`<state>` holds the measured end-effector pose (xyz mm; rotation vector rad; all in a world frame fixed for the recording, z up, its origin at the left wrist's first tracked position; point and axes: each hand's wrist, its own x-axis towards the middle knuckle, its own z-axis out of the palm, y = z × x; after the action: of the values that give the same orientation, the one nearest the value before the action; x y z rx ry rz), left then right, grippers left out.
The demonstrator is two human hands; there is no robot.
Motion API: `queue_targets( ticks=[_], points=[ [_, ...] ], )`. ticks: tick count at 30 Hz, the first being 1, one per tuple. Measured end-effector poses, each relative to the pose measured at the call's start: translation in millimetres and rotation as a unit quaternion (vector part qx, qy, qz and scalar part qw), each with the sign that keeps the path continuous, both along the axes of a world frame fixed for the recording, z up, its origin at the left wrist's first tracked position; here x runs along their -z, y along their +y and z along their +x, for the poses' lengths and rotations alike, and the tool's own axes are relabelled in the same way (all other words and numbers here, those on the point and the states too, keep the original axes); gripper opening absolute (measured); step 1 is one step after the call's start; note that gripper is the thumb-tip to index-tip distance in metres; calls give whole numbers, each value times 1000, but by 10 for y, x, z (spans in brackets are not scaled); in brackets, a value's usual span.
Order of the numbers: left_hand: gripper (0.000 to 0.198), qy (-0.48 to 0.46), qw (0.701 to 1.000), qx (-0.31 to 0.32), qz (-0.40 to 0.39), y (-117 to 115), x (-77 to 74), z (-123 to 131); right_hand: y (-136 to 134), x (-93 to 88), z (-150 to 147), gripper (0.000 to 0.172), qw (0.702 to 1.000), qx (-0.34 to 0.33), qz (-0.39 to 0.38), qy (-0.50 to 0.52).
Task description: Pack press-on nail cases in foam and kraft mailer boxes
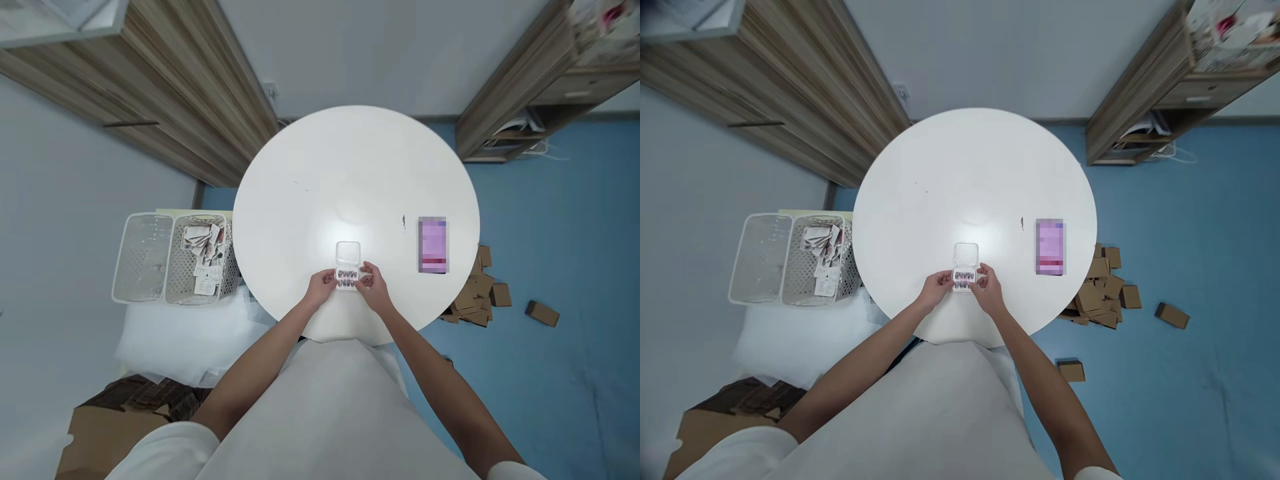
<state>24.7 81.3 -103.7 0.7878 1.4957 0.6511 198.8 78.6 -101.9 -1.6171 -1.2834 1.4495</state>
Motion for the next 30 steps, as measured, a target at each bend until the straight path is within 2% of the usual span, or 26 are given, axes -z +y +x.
queue_targets(
  ticks=[2, 8, 14, 19, 23, 30],
  points=[
    [27, -37, 999, 5, -6, -72, -90, -59, -80, -67, -70, 53, 1000, 27, 7, 7],
    [33, -149, 989, 2, -21, -304, -352, -281, -345, -332, -268, 46, 994, 97, -9, 46],
    [37, -254, 967, 8, -17, -359, -567, -446, -464, -537, -431, 45, 980, 179, -17, 90],
    [36, -276, 960, 42, -11, -426, -678, -606, -425, -756, -551, 41, 962, 165, -64, 206],
    [34, -281, 958, 41, -22, -494, -739, -719, -434, -883, -655, 43, 946, 189, -78, 250],
    [31, -340, 939, 50, -13, -502, -875, -787, -552, -1060, -745, 37, 933, 208, -36, 292]
  ],
)
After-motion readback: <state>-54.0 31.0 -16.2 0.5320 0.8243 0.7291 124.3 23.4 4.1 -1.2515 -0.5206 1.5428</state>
